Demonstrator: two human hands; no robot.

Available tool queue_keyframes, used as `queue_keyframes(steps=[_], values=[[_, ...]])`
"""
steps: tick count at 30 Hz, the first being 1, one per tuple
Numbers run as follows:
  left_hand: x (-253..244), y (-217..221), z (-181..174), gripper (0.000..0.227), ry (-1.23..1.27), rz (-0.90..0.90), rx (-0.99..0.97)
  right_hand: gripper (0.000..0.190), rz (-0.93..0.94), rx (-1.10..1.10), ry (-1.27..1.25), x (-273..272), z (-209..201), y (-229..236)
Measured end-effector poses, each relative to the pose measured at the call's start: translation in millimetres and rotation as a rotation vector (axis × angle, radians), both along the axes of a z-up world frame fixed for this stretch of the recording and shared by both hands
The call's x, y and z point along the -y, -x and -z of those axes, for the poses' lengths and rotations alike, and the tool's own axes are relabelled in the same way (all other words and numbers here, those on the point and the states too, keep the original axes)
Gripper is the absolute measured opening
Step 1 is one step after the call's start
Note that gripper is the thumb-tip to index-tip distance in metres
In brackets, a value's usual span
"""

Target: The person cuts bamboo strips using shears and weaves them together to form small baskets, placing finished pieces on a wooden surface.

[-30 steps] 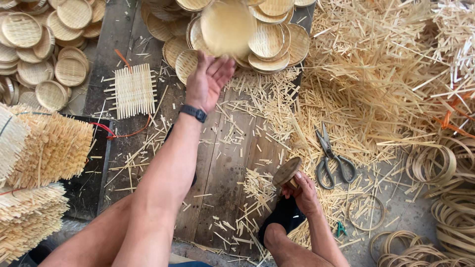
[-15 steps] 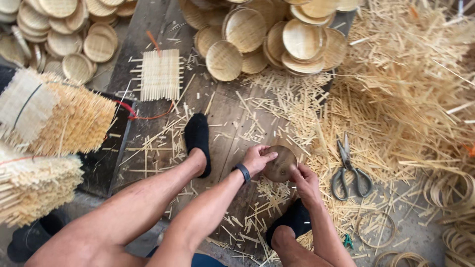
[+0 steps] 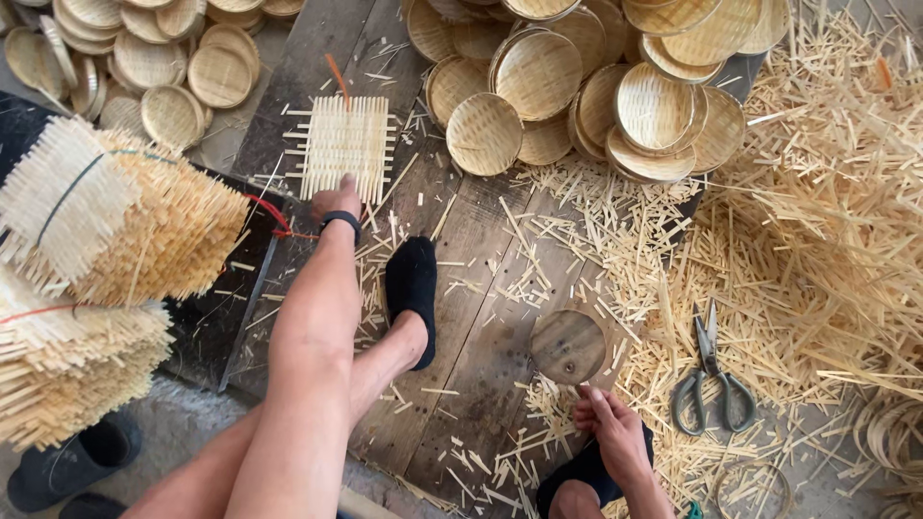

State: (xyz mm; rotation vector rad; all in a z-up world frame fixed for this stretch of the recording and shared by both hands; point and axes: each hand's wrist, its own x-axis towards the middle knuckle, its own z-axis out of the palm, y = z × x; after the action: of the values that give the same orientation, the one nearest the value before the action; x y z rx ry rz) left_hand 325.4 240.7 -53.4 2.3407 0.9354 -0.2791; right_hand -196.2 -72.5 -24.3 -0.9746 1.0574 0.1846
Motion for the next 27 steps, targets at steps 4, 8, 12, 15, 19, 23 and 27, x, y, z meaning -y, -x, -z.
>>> queue_keyframes(steps=[4, 8, 12, 15, 19, 23, 27], values=[[6, 0, -17, 0.044, 0.112, -0.127, 0.018, 0.042, 0.004, 0.013, -0.045, 4, 0, 1], [22, 6, -45, 0.009, 0.469, -0.370, 0.172, 0.041, 0.017, 0.045, -0.065, 5, 8, 3], [27, -2, -79, 0.013, 0.591, -0.250, 0.823, 0.039, 0.059, 0.091, -0.052, 4, 19, 10], [53, 12, -143, 0.017, 0.659, 0.232, 0.862, 0.036, 0.152, 0.143, -0.046, 6, 24, 11], [127, 80, -238, 0.017, 0.713, 0.969, 0.657, 0.036, 0.294, 0.355, 0.098, 23, -3, 5], [199, 180, -267, 0.018, 0.935, 1.237, 0.201, 0.075, 0.038, 0.565, 0.613, 51, -60, -20], [235, 245, -236, 0.018, 0.938, 1.254, -0.079, 0.073, 0.186, 0.644, 0.170, 62, -78, -34]])
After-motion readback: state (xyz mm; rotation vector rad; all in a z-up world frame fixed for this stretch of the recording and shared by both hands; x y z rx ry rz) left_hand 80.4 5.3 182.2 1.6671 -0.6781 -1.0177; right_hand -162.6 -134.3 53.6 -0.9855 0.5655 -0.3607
